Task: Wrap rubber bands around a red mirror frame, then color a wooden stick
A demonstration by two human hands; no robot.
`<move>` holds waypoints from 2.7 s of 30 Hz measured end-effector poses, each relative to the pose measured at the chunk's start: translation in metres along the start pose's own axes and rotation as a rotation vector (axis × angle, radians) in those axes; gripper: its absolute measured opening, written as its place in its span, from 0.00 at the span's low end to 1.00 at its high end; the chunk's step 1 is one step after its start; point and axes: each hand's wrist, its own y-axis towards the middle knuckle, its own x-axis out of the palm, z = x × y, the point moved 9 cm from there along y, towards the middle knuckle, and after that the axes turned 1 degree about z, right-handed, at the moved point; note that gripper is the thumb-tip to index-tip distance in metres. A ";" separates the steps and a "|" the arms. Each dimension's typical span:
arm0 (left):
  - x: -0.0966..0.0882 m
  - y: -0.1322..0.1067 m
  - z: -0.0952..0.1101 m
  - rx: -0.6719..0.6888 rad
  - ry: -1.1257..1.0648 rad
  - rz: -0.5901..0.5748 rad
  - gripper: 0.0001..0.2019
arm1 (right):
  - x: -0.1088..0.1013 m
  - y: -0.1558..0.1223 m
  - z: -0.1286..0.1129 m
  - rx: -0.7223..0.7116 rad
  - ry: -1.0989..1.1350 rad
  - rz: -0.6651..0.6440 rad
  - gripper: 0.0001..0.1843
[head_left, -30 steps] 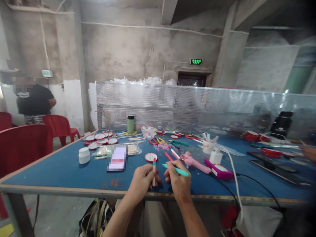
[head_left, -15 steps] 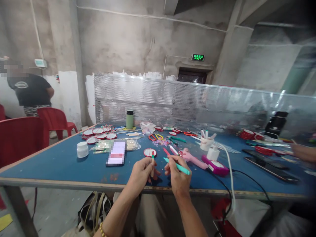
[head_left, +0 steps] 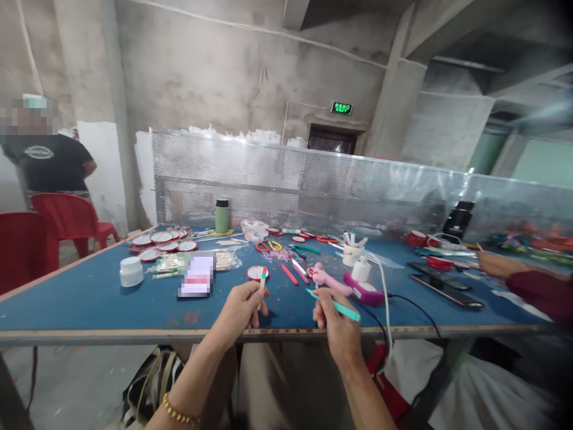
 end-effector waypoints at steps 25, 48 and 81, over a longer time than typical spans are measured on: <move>0.002 0.006 0.001 0.030 0.041 0.043 0.08 | 0.001 0.004 0.011 -0.004 -0.158 -0.086 0.23; 0.003 0.001 0.002 -0.024 -0.089 -0.050 0.17 | 0.009 -0.004 -0.001 -0.059 -0.178 -0.135 0.20; 0.036 0.072 -0.013 -0.258 -0.080 -0.285 0.11 | 0.015 -0.013 0.001 -0.082 -0.209 -0.093 0.22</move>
